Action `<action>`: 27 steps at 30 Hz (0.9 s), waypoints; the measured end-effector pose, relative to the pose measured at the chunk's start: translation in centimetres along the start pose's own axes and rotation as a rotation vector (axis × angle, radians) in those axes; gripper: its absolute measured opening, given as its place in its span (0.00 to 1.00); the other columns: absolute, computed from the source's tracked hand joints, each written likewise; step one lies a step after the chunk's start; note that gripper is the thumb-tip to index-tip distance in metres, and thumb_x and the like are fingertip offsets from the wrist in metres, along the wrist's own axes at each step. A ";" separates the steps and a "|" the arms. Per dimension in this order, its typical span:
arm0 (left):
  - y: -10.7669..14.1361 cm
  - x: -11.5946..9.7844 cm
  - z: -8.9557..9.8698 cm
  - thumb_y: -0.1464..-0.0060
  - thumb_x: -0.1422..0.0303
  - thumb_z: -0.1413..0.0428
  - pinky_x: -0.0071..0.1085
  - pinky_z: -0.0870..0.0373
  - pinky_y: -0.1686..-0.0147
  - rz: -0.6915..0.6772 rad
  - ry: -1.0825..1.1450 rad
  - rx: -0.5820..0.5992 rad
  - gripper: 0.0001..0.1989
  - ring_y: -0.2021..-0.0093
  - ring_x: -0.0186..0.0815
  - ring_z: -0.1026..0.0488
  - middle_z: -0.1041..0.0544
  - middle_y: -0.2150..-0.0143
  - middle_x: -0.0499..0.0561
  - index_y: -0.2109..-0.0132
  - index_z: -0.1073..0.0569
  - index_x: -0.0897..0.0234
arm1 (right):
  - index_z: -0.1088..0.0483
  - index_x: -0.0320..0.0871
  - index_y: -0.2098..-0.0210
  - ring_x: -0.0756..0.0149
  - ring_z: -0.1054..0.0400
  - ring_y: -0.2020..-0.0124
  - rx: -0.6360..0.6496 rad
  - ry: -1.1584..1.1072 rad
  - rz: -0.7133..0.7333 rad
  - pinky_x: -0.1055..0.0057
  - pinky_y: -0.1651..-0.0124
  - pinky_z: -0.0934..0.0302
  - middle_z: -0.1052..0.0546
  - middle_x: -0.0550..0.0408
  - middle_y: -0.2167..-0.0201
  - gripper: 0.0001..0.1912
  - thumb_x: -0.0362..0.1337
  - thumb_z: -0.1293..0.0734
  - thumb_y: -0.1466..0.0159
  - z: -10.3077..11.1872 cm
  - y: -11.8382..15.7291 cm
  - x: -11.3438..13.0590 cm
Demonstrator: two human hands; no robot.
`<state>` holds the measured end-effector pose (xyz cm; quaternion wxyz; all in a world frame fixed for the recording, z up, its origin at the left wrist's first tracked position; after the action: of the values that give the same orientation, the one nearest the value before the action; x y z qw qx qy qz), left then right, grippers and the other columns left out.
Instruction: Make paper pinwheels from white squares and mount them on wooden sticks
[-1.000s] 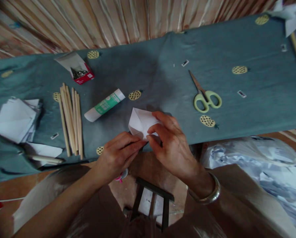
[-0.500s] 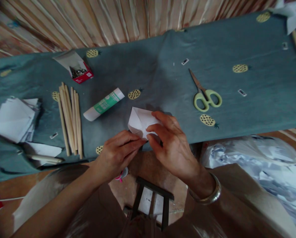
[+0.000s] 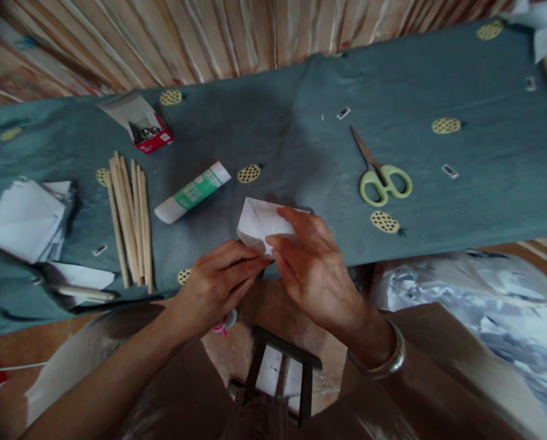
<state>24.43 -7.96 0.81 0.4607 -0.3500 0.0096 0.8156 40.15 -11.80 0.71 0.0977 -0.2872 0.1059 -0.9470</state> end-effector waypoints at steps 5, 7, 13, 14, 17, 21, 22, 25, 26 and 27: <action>0.0 0.0 -0.1 0.38 0.75 0.48 0.31 0.25 0.64 -0.003 -0.012 0.002 0.08 0.63 0.34 0.27 0.22 0.63 0.54 0.57 0.24 0.69 | 0.28 0.39 0.57 0.47 0.38 0.43 -0.028 0.122 0.089 0.47 0.47 0.35 0.31 0.36 0.44 0.12 0.29 0.42 0.33 -0.6 0.3 0.7; 0.1 0.0 -0.1 0.39 0.75 0.48 0.31 0.25 0.64 -0.006 -0.026 -0.002 0.08 0.63 0.34 0.27 0.23 0.64 0.54 0.57 0.24 0.70 | 0.29 0.38 0.55 0.48 0.37 0.43 -0.066 0.142 0.109 0.48 0.47 0.36 0.30 0.36 0.44 0.13 0.28 0.43 0.33 -1.0 0.5 1.0; -0.1 0.0 -0.1 0.39 0.75 0.48 0.31 0.25 0.65 -0.015 -0.072 -0.010 0.07 0.64 0.34 0.27 0.23 0.65 0.53 0.60 0.25 0.69 | 0.34 0.37 0.48 0.50 0.37 0.41 -0.068 0.135 0.165 0.50 0.46 0.37 0.29 0.37 0.43 0.16 0.27 0.43 0.33 -2.3 0.9 1.6; -0.1 0.0 0.0 0.39 0.75 0.48 0.31 0.25 0.65 -0.020 -0.080 -0.012 0.06 0.65 0.34 0.27 0.23 0.65 0.53 0.60 0.25 0.70 | 0.34 0.37 0.47 0.50 0.37 0.41 -0.073 0.129 0.172 0.50 0.46 0.37 0.29 0.38 0.43 0.16 0.26 0.43 0.33 -2.4 0.9 1.7; -0.1 0.0 -0.1 0.40 0.76 0.47 0.31 0.25 0.65 -0.026 -0.099 -0.012 0.06 0.64 0.34 0.26 0.23 0.65 0.54 0.60 0.25 0.71 | 0.33 0.37 0.48 0.50 0.36 0.42 -0.081 0.119 0.174 0.50 0.45 0.37 0.28 0.38 0.44 0.16 0.26 0.43 0.33 -2.1 0.9 1.6; 0.1 -0.1 -0.2 0.40 0.75 0.46 0.31 0.25 0.63 -0.025 -0.105 -0.029 0.07 0.63 0.35 0.26 0.22 0.63 0.55 0.57 0.25 0.71 | 0.32 0.40 0.51 0.51 0.36 0.43 -0.057 0.042 0.084 0.49 0.45 0.37 0.30 0.39 0.43 0.15 0.27 0.42 0.36 -0.7 0.4 0.6; 0.2 -0.1 -0.2 0.40 0.75 0.46 0.32 0.25 0.63 -0.029 -0.108 -0.036 0.07 0.63 0.35 0.26 0.22 0.62 0.55 0.56 0.25 0.71 | 0.32 0.40 0.51 0.51 0.36 0.43 -0.068 0.021 0.061 0.49 0.44 0.37 0.30 0.40 0.43 0.16 0.27 0.42 0.36 -0.3 0.2 0.2; 0.3 0.0 0.0 0.40 0.75 0.46 0.32 0.25 0.63 -0.044 -0.136 -0.042 0.07 0.62 0.35 0.26 0.22 0.61 0.55 0.55 0.25 0.71 | 0.32 0.37 0.49 0.49 0.37 0.41 -0.096 0.043 -0.016 0.47 0.41 0.39 0.30 0.38 0.43 0.17 0.28 0.41 0.37 0.8 -0.3 -1.1; 0.3 0.2 0.1 0.40 0.75 0.46 0.33 0.25 0.63 -0.047 -0.151 -0.040 0.07 0.63 0.35 0.26 0.22 0.61 0.55 0.55 0.25 0.71 | 0.32 0.37 0.48 0.49 0.36 0.41 -0.093 0.055 -0.040 0.47 0.40 0.40 0.30 0.38 0.43 0.18 0.29 0.41 0.37 1.0 -0.4 -1.5; 0.2 0.4 0.3 0.40 0.75 0.46 0.33 0.25 0.63 -0.048 -0.168 -0.040 0.07 0.63 0.35 0.26 0.22 0.61 0.55 0.56 0.25 0.70 | 0.33 0.38 0.48 0.50 0.36 0.41 -0.086 0.061 -0.056 0.47 0.40 0.40 0.30 0.39 0.43 0.18 0.29 0.41 0.36 1.1 -0.6 -1.7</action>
<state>23.96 -7.71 0.72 0.4723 -0.2898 -0.0535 0.8308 42.13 -10.99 0.84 0.0557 -0.2649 0.1413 -0.9522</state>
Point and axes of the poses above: each hand's wrist, its own y-axis away from the middle knuckle, its own z-axis out of the back of the hand, x = y × z, the point moved 3 cm from there along -y, towards the middle knuckle
